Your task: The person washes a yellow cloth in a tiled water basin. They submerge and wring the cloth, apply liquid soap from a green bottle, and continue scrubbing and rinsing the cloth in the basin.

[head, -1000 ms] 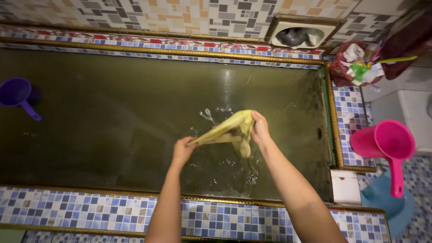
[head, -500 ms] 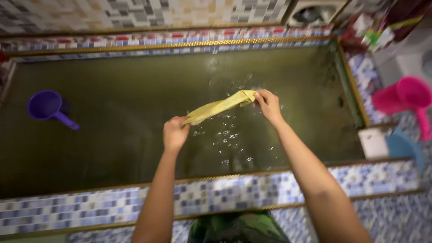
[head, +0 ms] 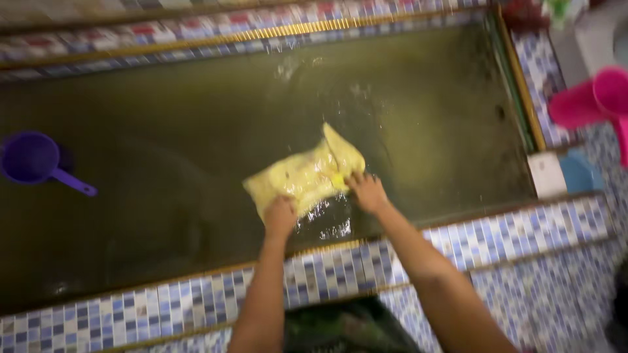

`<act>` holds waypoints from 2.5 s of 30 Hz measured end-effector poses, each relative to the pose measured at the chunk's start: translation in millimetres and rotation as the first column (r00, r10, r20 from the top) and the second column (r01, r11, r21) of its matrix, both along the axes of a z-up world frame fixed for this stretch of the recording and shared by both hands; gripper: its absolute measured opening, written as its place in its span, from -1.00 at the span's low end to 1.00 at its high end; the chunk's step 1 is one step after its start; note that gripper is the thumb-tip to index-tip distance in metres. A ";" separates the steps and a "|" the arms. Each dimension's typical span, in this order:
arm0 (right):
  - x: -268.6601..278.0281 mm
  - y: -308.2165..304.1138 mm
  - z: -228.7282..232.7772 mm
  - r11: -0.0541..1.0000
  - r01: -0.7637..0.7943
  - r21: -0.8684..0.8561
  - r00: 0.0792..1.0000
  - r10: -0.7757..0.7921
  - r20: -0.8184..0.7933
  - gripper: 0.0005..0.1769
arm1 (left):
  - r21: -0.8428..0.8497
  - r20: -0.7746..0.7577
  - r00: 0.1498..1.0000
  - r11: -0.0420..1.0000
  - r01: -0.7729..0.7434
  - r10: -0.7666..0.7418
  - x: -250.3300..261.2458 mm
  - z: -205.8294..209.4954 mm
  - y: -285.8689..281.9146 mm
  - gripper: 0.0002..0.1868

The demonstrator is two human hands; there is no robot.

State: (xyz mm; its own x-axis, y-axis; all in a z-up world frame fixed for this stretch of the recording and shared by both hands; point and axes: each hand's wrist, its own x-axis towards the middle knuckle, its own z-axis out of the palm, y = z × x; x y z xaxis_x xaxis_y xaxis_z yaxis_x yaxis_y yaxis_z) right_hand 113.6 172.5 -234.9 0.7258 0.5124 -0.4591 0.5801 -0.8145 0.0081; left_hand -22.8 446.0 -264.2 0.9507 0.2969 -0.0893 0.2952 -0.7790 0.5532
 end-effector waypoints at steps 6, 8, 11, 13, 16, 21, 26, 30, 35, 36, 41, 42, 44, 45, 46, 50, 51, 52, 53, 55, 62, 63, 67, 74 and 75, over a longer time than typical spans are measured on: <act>-5.7 1.7 -44.8 0.968 -0.019 -0.249 0.995 -0.005 -0.097 -0.13 | 0.187 0.035 0.996 0.980 0.069 -0.077 5.5 -49.0 -58.2 -0.72; -8.6 -5.1 -59.6 0.975 0.023 -0.223 0.978 -0.068 -0.195 -0.23 | 0.151 -0.107 0.979 0.971 0.187 -0.172 17.1 -71.1 -66.1 -0.74; 16.0 -7.6 -75.7 0.980 0.039 -0.197 0.951 -0.097 -0.293 -0.39 | -0.122 -0.383 0.872 0.952 0.280 -0.306 23.9 -91.9 -78.9 -0.72; 40.9 -17.4 -69.9 0.981 0.004 -0.192 0.938 -0.070 -0.340 -0.48 | -0.174 -0.276 0.846 0.889 0.423 -0.456 34.3 -94.5 -71.6 -0.79; 86.8 -32.6 -48.5 0.982 -0.065 -0.177 0.899 -0.020 -0.437 -0.61 | -0.595 -0.457 0.774 0.798 0.101 -0.439 75.5 -89.4 -29.2 -0.71; 196.4 -28.1 21.0 0.984 -0.041 -0.174 0.884 -0.045 -0.464 -0.69 | -0.297 -0.293 0.841 0.879 0.373 -0.455 118.2 -50.1 82.8 -0.72; 202.6 27.2 70.1 0.861 0.027 0.509 0.961 -0.163 0.225 -0.69 | -0.007 0.169 0.969 0.983 -0.181 0.179 136.6 33.4 123.0 -0.64; 151.1 68.2 52.1 0.948 0.096 0.302 0.959 -0.169 0.228 -0.56 | 0.105 0.015 0.990 0.985 -0.140 0.139 123.5 69.2 62.8 -0.46; 104.6 107.0 12.0 0.999 0.036 0.007 0.999 -0.036 -0.024 -0.06 | 0.150 -0.219 0.970 0.979 0.140 -0.105 98.3 15.8 30.5 0.07; 100.7 105.0 -5.3 0.999 0.033 -0.031 0.999 -0.034 -0.028 -0.09 | 0.138 -0.269 0.956 0.978 0.155 -0.114 92.3 -6.3 27.6 0.08; 83.8 87.2 -95.0 0.992 -0.010 -0.123 0.998 0.001 -0.067 -0.21 | 0.009 -0.517 0.847 0.988 0.152 -0.125 71.8 -99.5 11.2 0.09; 78.8 83.8 -103.0 0.991 -0.005 -0.131 0.995 -0.008 -0.104 -0.21 | -0.073 -0.577 0.806 0.991 0.109 -0.131 67.5 -106.3 8.4 0.14; 63.7 75.5 -110.6 0.993 0.032 -0.114 0.973 -0.057 -0.226 -0.28 | -0.137 -0.516 0.848 0.989 0.059 -0.122 52.4 -114.4 3.0 0.04; 58.4 70.7 -110.9 0.992 0.019 -0.126 0.961 -0.053 -0.271 -0.35 | -0.170 -0.486 0.866 0.985 0.035 -0.115 49.0 -114.8 -0.1 -0.01; 59.3 71.1 -110.1 0.991 0.006 -0.134 0.952 -0.046 -0.303 -0.42 | -0.183 -0.499 0.859 0.983 0.019 -0.110 52.5 -112.8 1.3 -0.10; 101.1 80.1 -84.0 0.989 -0.097 -0.112 0.945 0.057 -0.322 -0.68 | -0.157 -0.448 0.875 0.980 0.125 -0.183 75.8 -90.7 26.1 -0.59; 116.1 84.5 -69.6 0.989 -0.113 -0.094 0.951 0.081 -0.299 -0.73 | -0.125 -0.415 0.885 0.977 0.172 -0.209 81.8 -80.9 35.7 -0.69; 136.9 92.0 -48.9 0.990 -0.121 -0.068 0.960 0.099 -0.261 -0.76 | -0.059 -0.389 0.903 0.983 0.172 -0.181 96.2 -67.1 48.4 -0.76; 155.9 102.9 -23.2 0.994 -0.105 -0.018 0.979 0.100 -0.178 -0.78 | 0.008 -0.380 0.913 0.987 0.162 -0.147 113.9 -44.2 62.0 -0.77; 185.9 125.1 42.8 0.992 -0.071 0.107 0.997 0.068 0.025 -0.74 | 0.171 -0.126 0.991 0.984 0.057 -0.036 144.3 12.6 91.0 -0.82; 187.0 152.9 213.4 0.798 -0.141 0.586 0.958 -0.039 0.283 -0.55 | 0.459 0.338 0.940 0.864 -0.205 0.043 177.7 198.3 128.1 -0.85; 182.2 152.4 209.9 0.845 -0.165 0.509 0.954 0.004 0.301 -0.53 | 0.486 0.297 0.954 0.853 -0.192 0.045 175.7 200.6 125.4 -0.84; 148.6 132.3 132.0 0.866 -0.232 0.443 0.951 0.107 0.290 -0.38 | 0.542 0.200 0.980 0.832 -0.119 0.009 142.9 133.0 104.6 -0.83; 82.1 79.4 19.2 0.987 -0.157 0.011 0.984 0.156 0.089 -0.17 | 0.258 -0.292 0.955 0.957 0.132 -0.053 71.2 8.2 34.3 -0.53; 74.3 74.1 5.6 0.990 -0.135 -0.030 0.990 0.136 0.046 -0.05 | 0.211 -0.379 0.924 0.969 0.129 -0.041 60.7 4.2 23.9 -0.38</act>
State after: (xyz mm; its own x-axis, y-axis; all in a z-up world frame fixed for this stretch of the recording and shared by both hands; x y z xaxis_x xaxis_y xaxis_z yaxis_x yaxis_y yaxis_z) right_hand 187.8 246.6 -229.3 0.6718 0.5957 -0.4404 0.6837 -0.7274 0.0590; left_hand 37.9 469.9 -260.0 0.8851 0.2708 -0.3786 0.3709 -0.9017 0.2222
